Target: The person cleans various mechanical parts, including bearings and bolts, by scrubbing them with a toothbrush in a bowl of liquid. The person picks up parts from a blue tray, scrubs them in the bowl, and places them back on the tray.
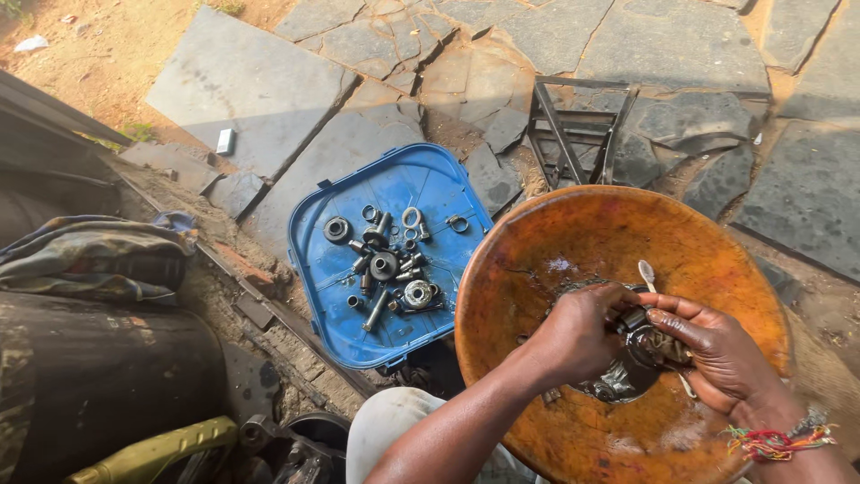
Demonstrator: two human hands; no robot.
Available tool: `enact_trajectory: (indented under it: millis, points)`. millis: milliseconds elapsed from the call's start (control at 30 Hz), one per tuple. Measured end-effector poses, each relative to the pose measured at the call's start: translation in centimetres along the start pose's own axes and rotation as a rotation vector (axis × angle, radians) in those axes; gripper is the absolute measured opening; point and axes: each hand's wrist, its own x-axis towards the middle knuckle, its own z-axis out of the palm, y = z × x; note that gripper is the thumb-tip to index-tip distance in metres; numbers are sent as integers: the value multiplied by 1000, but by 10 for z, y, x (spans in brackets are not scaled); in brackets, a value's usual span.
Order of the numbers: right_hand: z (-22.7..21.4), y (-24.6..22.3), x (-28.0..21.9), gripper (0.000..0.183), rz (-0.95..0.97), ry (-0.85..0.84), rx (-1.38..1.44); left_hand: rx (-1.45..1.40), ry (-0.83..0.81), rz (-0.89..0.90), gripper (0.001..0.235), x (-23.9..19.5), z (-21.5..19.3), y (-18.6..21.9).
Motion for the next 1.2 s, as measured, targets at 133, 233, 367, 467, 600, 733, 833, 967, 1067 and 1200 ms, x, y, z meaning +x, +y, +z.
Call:
enact_trajectory:
  millis: [133,233,367,467,600,733,833,967,1067,1200]
  points:
    - [-9,1,-2,35,19,0,3,44,-9,-36,42,4,0,6]
    - [-6,2,-4,34,42,0,29,89,-15,-87,35,2,-1,13]
    - [7,10,-5,33,29,23,68,138,27,-36,35,-1,3,23]
    - [8,17,-2,31,-29,32,113,224,39,-11,34,-4,6,25]
    - [3,27,7,30,-114,127,101,260,30,-55,30,-6,11,25]
    - [-21,18,16,30,-158,215,180,288,133,6,19,-13,11,24]
    - [-34,13,22,31,-136,153,138,243,291,123,12,-9,0,18]
    - [-39,33,43,36,-99,193,-147,136,373,106,15,-6,-8,6]
    - [-57,63,62,44,-166,173,-107,48,403,28,20,-2,-6,-1]
    - [-91,82,96,51,-56,9,-290,-182,293,-192,24,6,-3,-9]
